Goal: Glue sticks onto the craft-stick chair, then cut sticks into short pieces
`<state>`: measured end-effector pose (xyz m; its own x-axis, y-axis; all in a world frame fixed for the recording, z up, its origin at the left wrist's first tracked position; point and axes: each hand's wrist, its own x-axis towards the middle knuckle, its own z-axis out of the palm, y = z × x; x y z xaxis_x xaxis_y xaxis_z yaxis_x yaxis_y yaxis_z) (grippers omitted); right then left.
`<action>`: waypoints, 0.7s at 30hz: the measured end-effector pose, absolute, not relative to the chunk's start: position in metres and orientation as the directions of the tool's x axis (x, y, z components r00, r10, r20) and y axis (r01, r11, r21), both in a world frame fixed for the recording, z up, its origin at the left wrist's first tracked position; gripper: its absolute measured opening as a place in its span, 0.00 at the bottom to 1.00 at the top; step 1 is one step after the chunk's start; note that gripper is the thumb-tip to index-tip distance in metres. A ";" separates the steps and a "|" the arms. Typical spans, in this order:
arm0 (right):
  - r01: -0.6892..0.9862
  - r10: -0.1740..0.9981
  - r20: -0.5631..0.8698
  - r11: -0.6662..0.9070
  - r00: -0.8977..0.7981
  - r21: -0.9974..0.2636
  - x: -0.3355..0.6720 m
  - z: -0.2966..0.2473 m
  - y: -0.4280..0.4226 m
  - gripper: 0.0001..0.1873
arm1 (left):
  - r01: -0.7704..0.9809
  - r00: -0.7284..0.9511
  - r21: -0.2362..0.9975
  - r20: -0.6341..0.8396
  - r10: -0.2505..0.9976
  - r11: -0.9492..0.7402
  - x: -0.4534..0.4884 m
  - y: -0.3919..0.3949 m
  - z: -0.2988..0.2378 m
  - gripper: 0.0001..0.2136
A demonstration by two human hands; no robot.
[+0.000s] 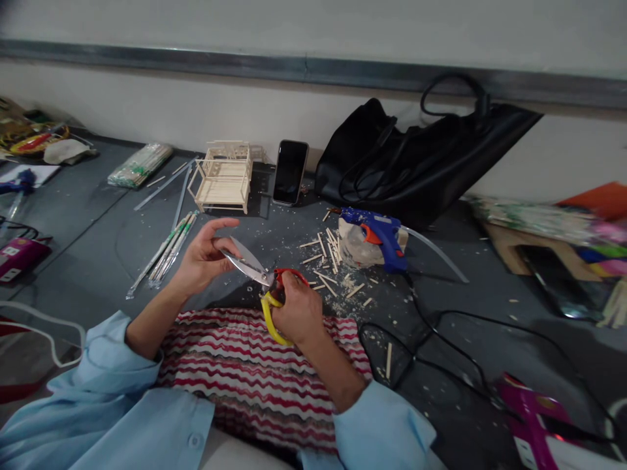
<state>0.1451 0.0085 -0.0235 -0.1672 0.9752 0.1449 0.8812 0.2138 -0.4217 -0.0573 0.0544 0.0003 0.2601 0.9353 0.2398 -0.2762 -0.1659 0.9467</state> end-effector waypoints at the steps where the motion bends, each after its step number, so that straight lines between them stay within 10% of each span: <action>1: 0.878 0.975 0.138 0.215 -0.171 -0.429 0.145 -0.023 0.009 0.04 | -0.280 0.259 0.947 0.234 0.937 -0.159 -0.057 0.054 0.001 0.29; 15: 0.734 0.972 0.235 0.182 -0.032 -0.654 0.152 -0.038 0.015 0.02 | -0.244 0.237 0.959 0.202 0.950 -0.143 -0.058 0.056 0.003 0.24; 21: 0.681 0.958 0.275 0.151 0.077 -0.717 0.153 -0.040 0.019 0.05 | 0.318 0.225 0.874 0.307 0.925 -0.367 -0.072 0.076 -0.014 0.09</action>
